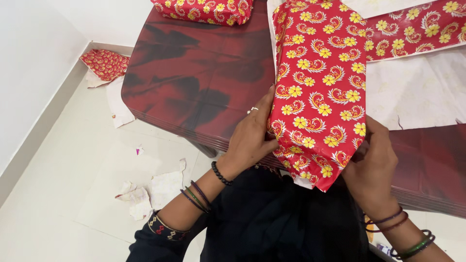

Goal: The person wraps two rectangular boxes using red floral wrapping paper and white tissue paper. They place each box on the tissue, fold the paper around it, and smooth the edges to complete the wrapping.

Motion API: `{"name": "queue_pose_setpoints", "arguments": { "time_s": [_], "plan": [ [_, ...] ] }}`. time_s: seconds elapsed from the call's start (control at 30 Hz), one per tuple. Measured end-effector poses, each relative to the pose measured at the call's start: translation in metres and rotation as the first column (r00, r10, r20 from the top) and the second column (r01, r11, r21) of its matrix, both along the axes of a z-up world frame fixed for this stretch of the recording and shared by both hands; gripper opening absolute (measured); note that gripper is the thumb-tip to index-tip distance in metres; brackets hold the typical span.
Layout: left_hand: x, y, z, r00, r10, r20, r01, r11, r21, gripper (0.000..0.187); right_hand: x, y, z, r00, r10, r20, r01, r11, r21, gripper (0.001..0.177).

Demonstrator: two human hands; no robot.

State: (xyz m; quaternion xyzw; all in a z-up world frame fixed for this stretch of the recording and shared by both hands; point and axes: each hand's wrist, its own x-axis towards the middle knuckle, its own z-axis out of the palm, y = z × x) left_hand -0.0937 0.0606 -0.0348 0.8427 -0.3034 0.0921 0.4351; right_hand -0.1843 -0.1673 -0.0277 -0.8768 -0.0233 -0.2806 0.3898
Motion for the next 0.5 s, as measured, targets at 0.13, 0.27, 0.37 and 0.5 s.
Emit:
{"name": "queue_pose_setpoints", "arguments": {
  "time_s": [0.13, 0.27, 0.37, 0.5],
  "plan": [
    [-0.007, -0.009, 0.002, 0.996, 0.086, -0.029, -0.087, 0.996, -0.022, 0.120, 0.001, 0.005, 0.004, 0.995, -0.037, 0.087, 0.055, 0.977, -0.207, 0.076],
    [-0.011, -0.011, 0.005, 0.992, 0.113, -0.053, -0.115, 0.992, -0.044, 0.120, -0.001, 0.008, 0.001, 0.985, -0.024, 0.169, 0.070, 0.959, -0.273, 0.085],
    [-0.014, -0.013, 0.007, 0.987, 0.143, -0.068, -0.146, 0.989, -0.041, 0.120, -0.003, 0.006, -0.007, 0.963, 0.027, 0.268, 0.062, 0.945, -0.321, 0.083],
    [-0.014, -0.014, 0.008, 0.986, 0.156, -0.049, -0.159, 0.986, -0.050, 0.120, 0.000, 0.000, -0.027, 0.929, 0.126, 0.349, -0.018, 0.955, -0.297, 0.074]
  ]
}}
